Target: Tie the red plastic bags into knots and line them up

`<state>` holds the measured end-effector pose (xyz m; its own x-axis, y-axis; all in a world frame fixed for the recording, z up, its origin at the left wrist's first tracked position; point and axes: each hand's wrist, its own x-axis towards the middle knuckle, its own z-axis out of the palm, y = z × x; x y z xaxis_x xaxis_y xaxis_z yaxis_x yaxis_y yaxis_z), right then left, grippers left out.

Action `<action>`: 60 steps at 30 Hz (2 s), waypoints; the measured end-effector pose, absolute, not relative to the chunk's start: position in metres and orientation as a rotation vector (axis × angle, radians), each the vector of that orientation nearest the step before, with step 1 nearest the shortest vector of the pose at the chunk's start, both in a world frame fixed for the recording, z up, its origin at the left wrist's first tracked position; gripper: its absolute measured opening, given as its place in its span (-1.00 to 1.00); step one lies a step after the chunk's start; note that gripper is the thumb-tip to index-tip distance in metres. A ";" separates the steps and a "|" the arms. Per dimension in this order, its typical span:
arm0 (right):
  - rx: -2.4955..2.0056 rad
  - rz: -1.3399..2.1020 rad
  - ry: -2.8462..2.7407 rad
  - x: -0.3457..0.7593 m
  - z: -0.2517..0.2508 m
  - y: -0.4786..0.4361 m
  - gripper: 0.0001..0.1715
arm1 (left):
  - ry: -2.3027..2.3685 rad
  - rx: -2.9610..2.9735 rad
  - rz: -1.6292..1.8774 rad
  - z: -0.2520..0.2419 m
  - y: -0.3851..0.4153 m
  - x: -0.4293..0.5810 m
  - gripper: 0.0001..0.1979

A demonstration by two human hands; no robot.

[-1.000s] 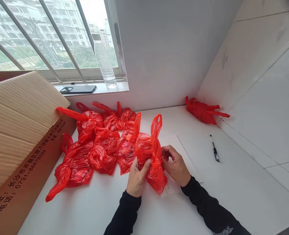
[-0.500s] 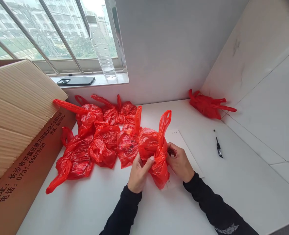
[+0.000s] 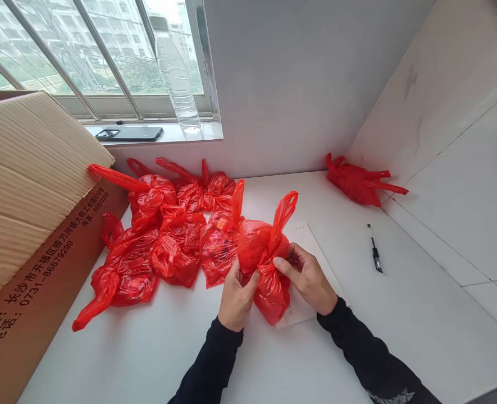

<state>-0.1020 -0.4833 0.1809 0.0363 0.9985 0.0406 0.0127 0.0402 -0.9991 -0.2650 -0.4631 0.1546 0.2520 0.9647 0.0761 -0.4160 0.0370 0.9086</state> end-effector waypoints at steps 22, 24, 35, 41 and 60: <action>-1.192 1.138 -1.132 -0.100 0.182 -0.485 -0.82 | 0.720 0.851 1.184 0.163 -0.465 -0.266 -0.59; -1.149 1.177 -1.095 -0.101 0.182 -0.485 -0.82 | 0.701 0.801 1.181 0.165 -0.465 -0.266 -0.60; -1.083 1.297 -0.956 -0.101 0.184 -0.483 -0.71 | 0.657 0.857 1.175 0.165 -0.465 -0.267 -0.51; -1.109 1.255 -1.018 -0.102 0.188 -0.484 -0.67 | 0.652 0.899 1.180 0.165 -0.465 -0.268 -0.53; -1.165 1.176 -1.183 -0.105 0.189 -0.489 -0.65 | 0.732 0.743 1.265 0.163 -0.467 -0.264 -0.59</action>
<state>-0.1047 -0.4888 0.1894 0.0276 0.9988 0.0409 -0.0350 0.0419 -0.9985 -0.2640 -0.4671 0.1625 0.1503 0.9861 -0.0715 -0.5533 0.1438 0.8205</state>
